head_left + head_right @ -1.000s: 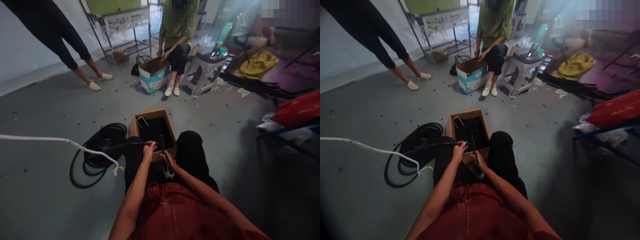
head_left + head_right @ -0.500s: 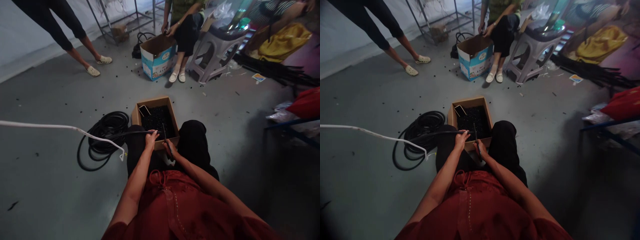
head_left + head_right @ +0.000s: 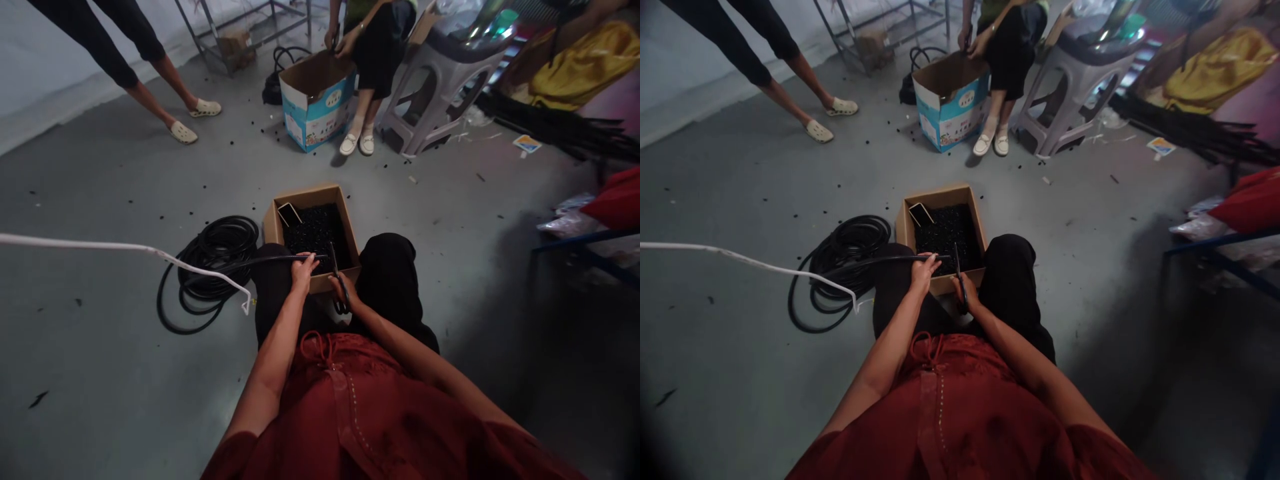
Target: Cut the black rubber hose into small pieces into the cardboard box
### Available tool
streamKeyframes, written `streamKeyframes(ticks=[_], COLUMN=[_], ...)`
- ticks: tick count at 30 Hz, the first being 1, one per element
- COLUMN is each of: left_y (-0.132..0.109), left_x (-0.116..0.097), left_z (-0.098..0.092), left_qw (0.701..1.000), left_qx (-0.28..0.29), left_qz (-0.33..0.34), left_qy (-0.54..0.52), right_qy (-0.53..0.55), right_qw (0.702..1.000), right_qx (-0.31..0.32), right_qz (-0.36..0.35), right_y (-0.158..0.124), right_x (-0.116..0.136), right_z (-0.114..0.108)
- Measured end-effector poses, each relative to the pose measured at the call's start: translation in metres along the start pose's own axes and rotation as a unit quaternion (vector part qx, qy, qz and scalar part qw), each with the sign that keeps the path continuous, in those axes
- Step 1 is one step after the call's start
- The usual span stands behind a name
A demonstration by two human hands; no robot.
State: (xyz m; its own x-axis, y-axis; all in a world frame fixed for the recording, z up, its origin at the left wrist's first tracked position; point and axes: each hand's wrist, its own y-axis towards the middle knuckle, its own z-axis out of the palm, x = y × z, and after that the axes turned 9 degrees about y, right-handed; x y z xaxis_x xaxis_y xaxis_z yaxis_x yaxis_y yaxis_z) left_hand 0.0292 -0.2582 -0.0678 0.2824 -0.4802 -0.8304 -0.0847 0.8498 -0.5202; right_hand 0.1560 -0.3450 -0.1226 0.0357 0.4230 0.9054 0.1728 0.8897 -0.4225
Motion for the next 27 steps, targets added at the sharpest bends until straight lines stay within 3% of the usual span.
streamKeyframes(ticks=[9,27], left_y=[0.002,-0.003], left_x=[-0.004,-0.005], left_z=[-0.002,-0.001], left_qw=[1.0,0.999], left_qx=[0.021,0.038], left_qz=[-0.013,-0.024], left_qy=[-0.005,-0.012], right_qy=[0.059,0.067], right_qw=[0.997,0.997], right_qx=[0.003,0.041], right_qz=[0.055,0.005], right_y=[-0.023,-0.029], right_x=[0.005,0.008], right_z=[-0.002,0.012])
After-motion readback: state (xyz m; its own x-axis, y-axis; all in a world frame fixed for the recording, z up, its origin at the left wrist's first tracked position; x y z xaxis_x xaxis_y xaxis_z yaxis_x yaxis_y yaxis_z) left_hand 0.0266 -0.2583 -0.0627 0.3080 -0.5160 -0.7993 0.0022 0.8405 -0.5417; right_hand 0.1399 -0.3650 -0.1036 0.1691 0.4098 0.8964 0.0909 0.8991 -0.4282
